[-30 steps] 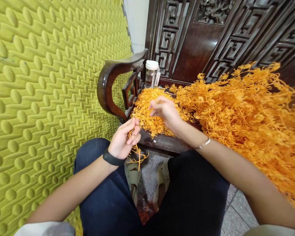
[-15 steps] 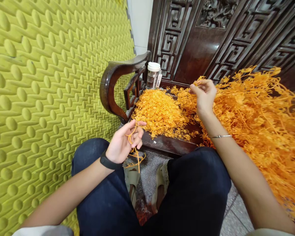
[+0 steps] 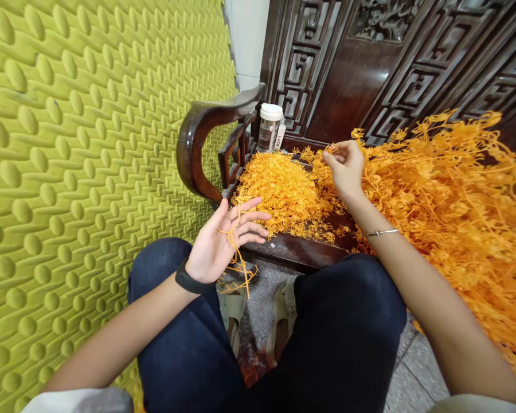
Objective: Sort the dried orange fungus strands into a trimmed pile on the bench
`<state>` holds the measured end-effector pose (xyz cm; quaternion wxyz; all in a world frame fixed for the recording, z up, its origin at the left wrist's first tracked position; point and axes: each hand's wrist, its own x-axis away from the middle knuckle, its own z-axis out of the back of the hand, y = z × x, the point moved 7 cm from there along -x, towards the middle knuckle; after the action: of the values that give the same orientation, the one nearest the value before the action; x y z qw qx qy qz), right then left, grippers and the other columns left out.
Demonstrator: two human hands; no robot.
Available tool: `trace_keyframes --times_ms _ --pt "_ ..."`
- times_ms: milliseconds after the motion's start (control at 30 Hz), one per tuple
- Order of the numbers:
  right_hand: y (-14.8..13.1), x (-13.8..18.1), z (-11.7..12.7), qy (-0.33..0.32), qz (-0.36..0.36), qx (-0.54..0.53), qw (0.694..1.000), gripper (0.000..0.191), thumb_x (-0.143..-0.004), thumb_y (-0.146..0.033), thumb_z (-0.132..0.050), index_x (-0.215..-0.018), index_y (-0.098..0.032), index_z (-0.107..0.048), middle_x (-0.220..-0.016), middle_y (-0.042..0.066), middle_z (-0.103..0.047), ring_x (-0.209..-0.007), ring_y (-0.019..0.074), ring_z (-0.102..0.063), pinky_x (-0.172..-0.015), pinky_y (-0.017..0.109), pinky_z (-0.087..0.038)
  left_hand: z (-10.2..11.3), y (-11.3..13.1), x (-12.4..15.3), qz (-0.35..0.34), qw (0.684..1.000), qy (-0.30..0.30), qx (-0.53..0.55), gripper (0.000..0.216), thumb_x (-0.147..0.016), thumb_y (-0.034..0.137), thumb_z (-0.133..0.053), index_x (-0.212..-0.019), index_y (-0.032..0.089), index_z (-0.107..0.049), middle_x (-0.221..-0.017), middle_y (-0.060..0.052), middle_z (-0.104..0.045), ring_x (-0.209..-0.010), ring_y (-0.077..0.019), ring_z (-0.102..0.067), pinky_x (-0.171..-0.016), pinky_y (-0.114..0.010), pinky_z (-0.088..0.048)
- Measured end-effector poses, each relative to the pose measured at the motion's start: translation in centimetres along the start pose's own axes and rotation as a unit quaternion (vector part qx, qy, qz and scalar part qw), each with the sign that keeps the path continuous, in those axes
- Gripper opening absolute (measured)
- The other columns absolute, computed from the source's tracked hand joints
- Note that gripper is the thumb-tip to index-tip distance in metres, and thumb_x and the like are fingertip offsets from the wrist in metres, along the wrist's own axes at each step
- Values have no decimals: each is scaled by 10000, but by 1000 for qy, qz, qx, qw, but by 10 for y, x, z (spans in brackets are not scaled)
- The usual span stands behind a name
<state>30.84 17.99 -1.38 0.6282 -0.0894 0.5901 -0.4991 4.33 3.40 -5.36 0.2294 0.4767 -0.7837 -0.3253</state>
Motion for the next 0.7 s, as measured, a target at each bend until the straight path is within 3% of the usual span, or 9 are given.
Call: trace_keyframes --times_ms 133,267,400,500,600,700 --pt "14 1 -7 -29 -34 -24 999 326 -698 -313 -650 -933 -233 -438 -789 16 -548 -699 157 -608 -668 331 -496 -1 2 1 -4 1000 -2 -2 542 -961 398 -181 -1164 84 -574 -1030 -147 -669 -798 -205 -658 -708 -322 -536" --pt "10 5 -11 -46 -57 -22 997 439 -604 -251 -730 -959 -224 -475 -946 44 -587 -900 182 -591 -803 360 -477 -1 2 3 -9 1000 -3 -8 419 -936 332 -319 -1171 99 -577 -1069 -137 -663 -830 -205 -655 -716 -319 -541" --pt "-15 12 -14 -88 -56 6 995 259 -616 -241 -724 -826 -182 -583 -1009 64 -611 -1031 207 -551 -890 393 -430 -4 2 4 -22 999 -10 -26 367 -860 232 -454 -1188 118 -572 -1090 -121 -663 -878 -211 -656 -737 -319 -544" --pt "-46 28 -33 -249 -70 -46 965 132 -689 -278 -688 -712 -163 -628 -894 55 -657 -890 170 -604 -860 368 -452 -1 9 4 -57 998 15 -2 353 -871 256 -437 -1164 126 -587 -1077 -103 -673 -929 -205 -656 -810 -320 -534" --pt "-82 59 -56 -436 -87 -83 892 193 -745 -348 -654 -785 -160 -675 -818 46 -680 -789 141 -620 -796 319 -477 4 18 3 -95 994 52 30 360 -900 313 -398 -1151 144 -592 -1111 -83 -665 -1015 -192 -633 -889 -309 -504" --pt "-115 96 -74 -570 -63 -85 815 304 -760 -415 -635 -912 -156 -683 -845 42 -679 -749 123 -604 -716 267 -468 4 22 4 -105 992 55 36 374 -899 351 -401 -1166 164 -584 -1158 -71 -645 -1093 -201 -596 -924 -309 -485"
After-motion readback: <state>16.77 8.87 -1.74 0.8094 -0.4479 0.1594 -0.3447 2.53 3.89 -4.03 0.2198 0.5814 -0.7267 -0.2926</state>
